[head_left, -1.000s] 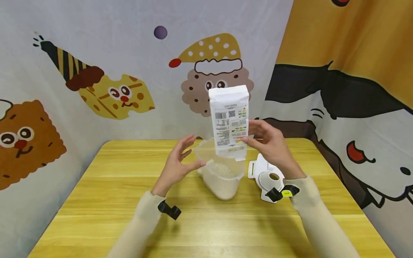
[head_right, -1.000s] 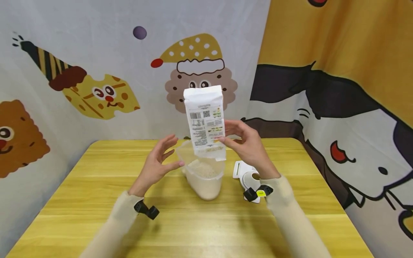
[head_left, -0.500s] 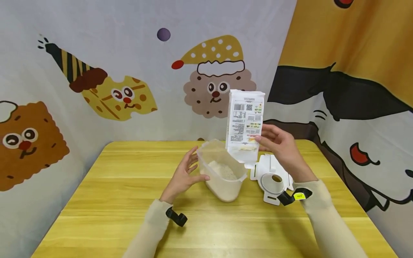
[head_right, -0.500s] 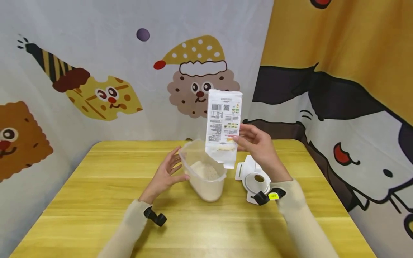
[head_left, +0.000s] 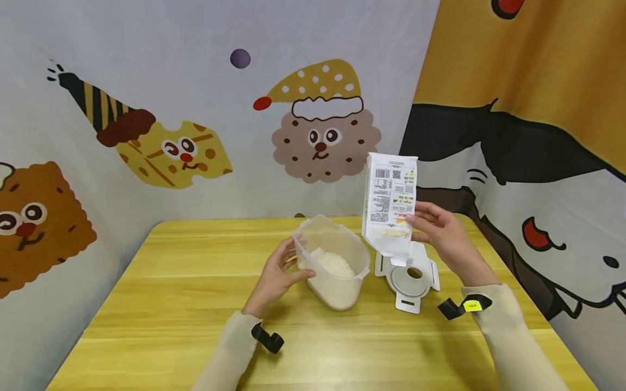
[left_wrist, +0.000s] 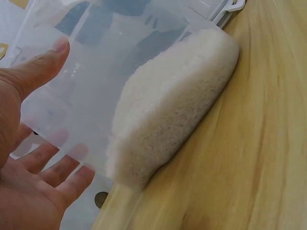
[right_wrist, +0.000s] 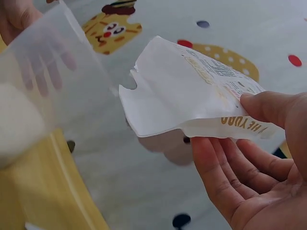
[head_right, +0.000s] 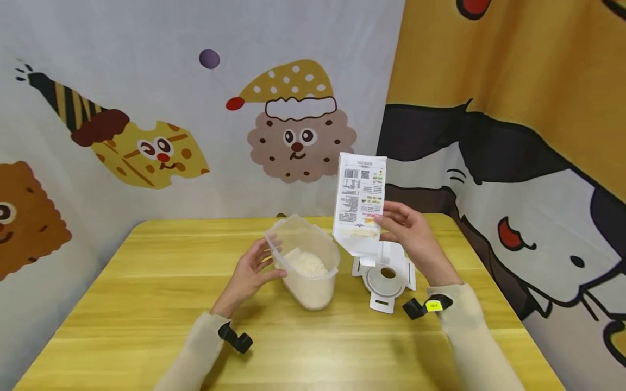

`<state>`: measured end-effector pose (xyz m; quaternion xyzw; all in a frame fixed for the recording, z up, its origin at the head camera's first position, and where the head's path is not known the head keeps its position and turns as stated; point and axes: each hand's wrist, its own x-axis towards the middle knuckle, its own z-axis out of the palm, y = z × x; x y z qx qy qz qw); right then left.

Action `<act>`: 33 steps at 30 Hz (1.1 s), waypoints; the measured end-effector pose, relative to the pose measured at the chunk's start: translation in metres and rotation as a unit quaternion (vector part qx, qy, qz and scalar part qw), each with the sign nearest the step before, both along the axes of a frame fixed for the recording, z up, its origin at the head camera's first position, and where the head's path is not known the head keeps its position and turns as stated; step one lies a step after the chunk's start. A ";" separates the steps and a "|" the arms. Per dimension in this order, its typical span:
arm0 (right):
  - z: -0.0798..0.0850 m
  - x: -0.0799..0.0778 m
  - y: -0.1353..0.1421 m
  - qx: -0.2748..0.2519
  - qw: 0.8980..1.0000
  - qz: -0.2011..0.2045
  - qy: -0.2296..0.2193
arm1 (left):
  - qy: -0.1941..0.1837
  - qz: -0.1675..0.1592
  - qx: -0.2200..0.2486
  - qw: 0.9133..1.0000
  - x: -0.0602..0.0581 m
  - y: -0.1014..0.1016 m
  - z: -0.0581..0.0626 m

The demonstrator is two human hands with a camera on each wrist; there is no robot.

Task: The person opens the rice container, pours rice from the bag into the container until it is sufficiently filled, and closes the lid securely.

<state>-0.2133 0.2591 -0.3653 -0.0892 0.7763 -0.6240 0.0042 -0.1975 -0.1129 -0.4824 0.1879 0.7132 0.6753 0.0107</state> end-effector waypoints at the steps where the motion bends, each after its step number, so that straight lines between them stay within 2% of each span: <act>1: -0.001 0.001 0.005 0.004 1.000 -0.004 -0.001 | 0.000 0.003 -0.002 1.000 0.000 0.001 0.000; 8: -0.010 0.006 0.039 0.007 0.999 -0.038 -0.026 | -0.006 0.014 -0.007 1.000 -0.003 0.004 -0.004; 15: -0.021 0.008 0.065 0.081 0.992 -0.082 -0.059 | -0.015 0.015 -0.007 1.000 -0.003 0.006 -0.006; 25: -0.041 0.006 0.103 0.105 0.985 -0.098 -0.093 | -0.030 0.023 -0.016 0.999 -0.002 0.005 -0.005; 33: -0.057 0.005 0.133 0.158 0.975 -0.101 -0.123 | -0.032 0.023 -0.018 0.999 -0.003 0.005 -0.006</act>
